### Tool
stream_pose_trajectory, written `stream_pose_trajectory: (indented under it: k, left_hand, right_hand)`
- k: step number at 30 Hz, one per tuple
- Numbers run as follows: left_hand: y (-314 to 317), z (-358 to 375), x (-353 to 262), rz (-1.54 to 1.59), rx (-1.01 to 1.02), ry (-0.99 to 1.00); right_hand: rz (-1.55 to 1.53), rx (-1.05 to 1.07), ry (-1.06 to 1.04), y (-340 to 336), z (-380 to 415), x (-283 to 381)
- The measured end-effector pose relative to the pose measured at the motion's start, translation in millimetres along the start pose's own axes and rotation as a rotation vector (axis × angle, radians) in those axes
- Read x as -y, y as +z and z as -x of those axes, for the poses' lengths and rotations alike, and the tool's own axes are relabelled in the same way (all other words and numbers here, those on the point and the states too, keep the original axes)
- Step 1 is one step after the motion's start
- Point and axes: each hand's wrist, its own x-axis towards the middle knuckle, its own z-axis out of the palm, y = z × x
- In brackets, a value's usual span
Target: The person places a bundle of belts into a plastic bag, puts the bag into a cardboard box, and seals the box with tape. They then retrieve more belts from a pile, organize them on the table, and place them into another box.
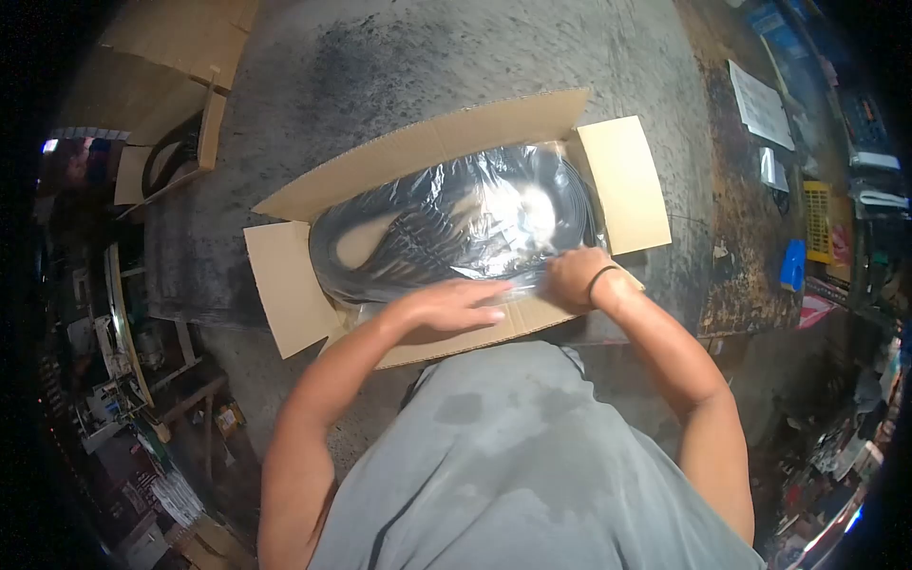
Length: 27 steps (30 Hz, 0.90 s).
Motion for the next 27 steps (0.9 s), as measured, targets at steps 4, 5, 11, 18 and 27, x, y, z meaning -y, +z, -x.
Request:
stream_pose_trajectory:
  k: [4, 5, 11, 18, 27]
  left_hand:
    - [-44, 21, 33, -0.204, -0.601, -0.070]
    - [-51, 21, 47, -0.323, -0.773, -0.160]
    - [-71, 7, 70, -0.500, -0.868, -0.136]
    - [-74, 2, 74, -0.558, -0.834, -0.096]
    - [-62, -1, 77, -0.706, -0.797, -0.032]
  right_hand:
    - [-0.013, -0.285, 0.069, 30, -2, -46]
    - [-0.044, -0.268, 0.078, 22, 5, -45]
    - [-0.154, -0.404, 0.050, 28, 9, -48]
    - [-0.249, -0.493, 0.060, 36, 17, -51]
    - [-0.381, -0.535, 0.139, 25, 49, -44]
